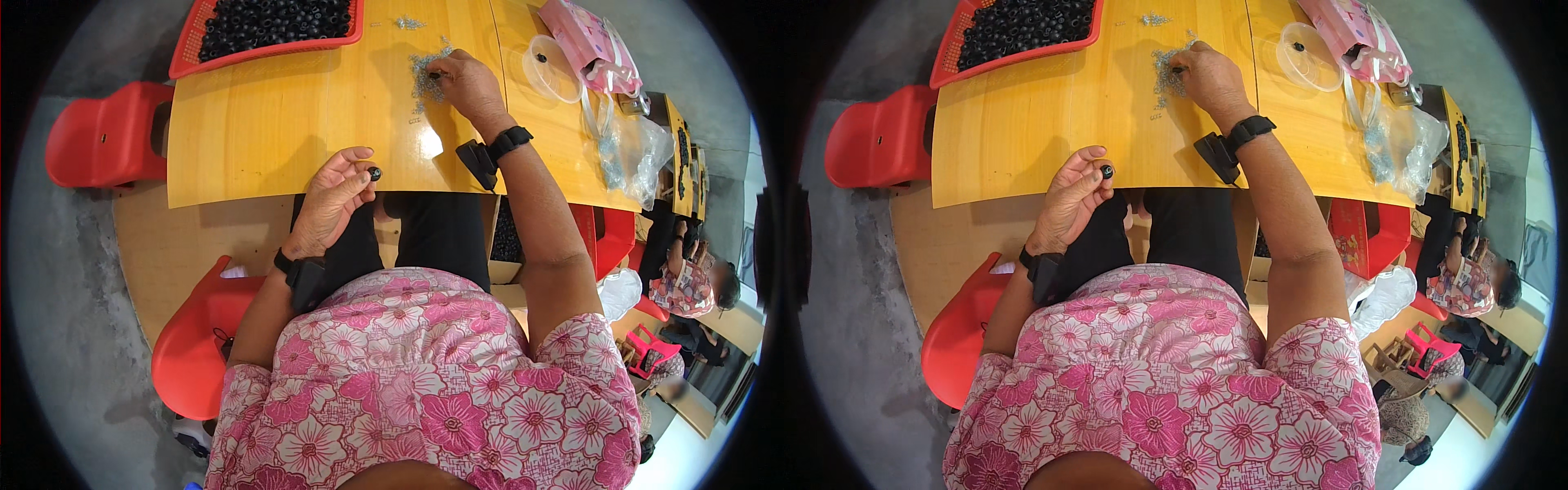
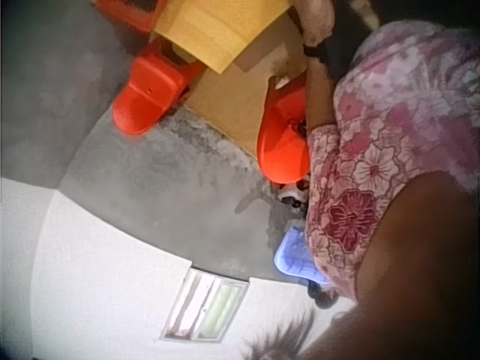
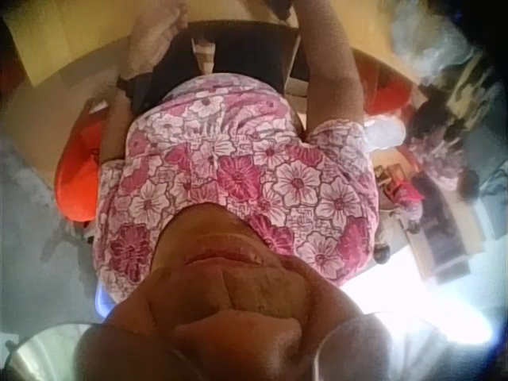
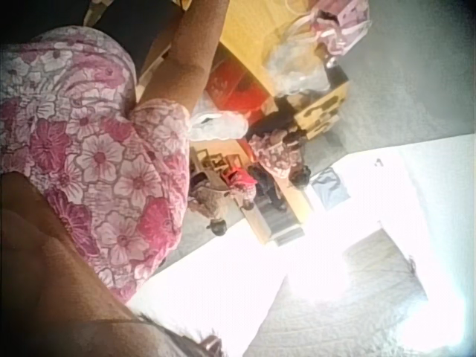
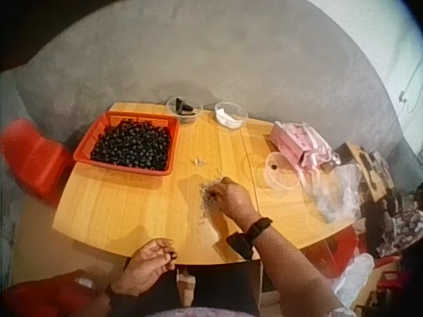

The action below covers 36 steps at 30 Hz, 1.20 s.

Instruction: Assembling small black plastic components by hand at a workshop table.

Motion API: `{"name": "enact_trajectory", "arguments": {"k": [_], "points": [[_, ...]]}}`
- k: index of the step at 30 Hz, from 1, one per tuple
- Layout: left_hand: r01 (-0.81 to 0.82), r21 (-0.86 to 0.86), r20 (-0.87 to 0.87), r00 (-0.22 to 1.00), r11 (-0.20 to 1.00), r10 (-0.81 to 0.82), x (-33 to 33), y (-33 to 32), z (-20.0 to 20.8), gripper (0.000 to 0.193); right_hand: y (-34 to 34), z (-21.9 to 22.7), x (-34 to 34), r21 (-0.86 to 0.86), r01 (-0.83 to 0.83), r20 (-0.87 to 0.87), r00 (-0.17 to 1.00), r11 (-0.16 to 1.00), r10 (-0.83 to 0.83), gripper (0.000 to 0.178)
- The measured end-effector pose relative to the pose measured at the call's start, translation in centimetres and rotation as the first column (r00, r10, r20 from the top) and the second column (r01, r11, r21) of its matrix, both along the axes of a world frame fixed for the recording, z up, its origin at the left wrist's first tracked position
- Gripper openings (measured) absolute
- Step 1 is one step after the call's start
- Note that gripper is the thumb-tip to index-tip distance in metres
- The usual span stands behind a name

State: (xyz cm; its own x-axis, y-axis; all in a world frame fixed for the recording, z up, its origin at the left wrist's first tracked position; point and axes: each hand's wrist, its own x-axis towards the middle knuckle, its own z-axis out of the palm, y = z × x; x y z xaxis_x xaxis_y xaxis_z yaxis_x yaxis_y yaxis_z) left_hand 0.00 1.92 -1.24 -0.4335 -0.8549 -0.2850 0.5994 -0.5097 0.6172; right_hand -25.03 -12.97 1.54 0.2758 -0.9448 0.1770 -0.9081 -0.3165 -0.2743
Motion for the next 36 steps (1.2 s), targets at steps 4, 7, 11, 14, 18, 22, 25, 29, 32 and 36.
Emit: {"name": "enact_trajectory", "arguments": {"k": [4, 7, 11, 14, 18, 22, 25, 29, 32, 36], "points": [[-0.002, -0.002, -0.007, 1.0, 1.0, 0.002, 0.0, 0.0, -0.1, 0.032, 0.1, 0.3, 0.2, -0.01, -0.026, -0.048, 0.999, 1.0, 0.025, 0.021], [-0.012, -0.003, -0.003, 1.0, 1.0, 0.012, -0.2, 0.0, 0.0, 0.033, 0.2, 0.1, 0.0, -0.065, -0.056, -0.096, 0.994, 0.996, 0.05, 0.021], [-0.017, -0.011, -0.007, 1.0, 1.0, 0.017, -0.2, -0.1, 0.0, 0.032, 0.0, -0.5, -0.2, -0.121, -0.077, -0.089, 0.994, 0.99, 0.067, 0.019], [-0.019, -0.01, -0.007, 1.0, 1.0, 0.019, -0.2, 0.0, -0.1, 0.032, 0.0, -0.6, -0.1, -0.129, -0.092, -0.09, 0.993, 0.987, 0.081, 0.018], [-0.022, -0.015, 0.0, 1.0, 1.0, 0.022, -0.2, 0.0, -0.2, 0.032, 0.1, -0.4, -0.2, -0.151, -0.132, -0.053, 0.991, 0.98, 0.125, 0.018], [-0.027, -0.014, 0.01, 1.0, 1.0, 0.028, -0.3, 0.1, -0.1, 0.032, 0.1, -0.4, -0.3, -0.135, -0.146, -0.056, 0.989, 0.98, 0.14, 0.018], [-0.031, -0.016, 0.013, 0.999, 0.999, 0.031, -0.4, 0.1, -0.1, 0.032, 0.0, -0.7, -0.5, -0.159, -0.175, -0.026, 0.985, 0.972, 0.173, 0.018], [-0.037, -0.015, 0.015, 0.999, 0.999, 0.038, -0.5, 0.1, 0.0, 0.031, -0.5, -0.8, -0.8, -0.158, -0.213, -0.033, 0.977, 0.964, 0.21, 0.018], [-0.048, -0.005, 0.009, 0.999, 0.999, 0.048, -0.6, 0.2, 0.0, 0.031, -0.1, -0.1, -1.2, -0.151, -0.205, 0.055, 0.975, 0.967, 0.215, 0.017], [-0.064, 0.006, -0.011, 0.998, 0.998, 0.064, -0.6, 0.5, -0.2, 0.031, 1.2, 1.3, -1.2, -0.177, -0.155, 0.143, 0.973, 0.972, 0.181, 0.012]]}}
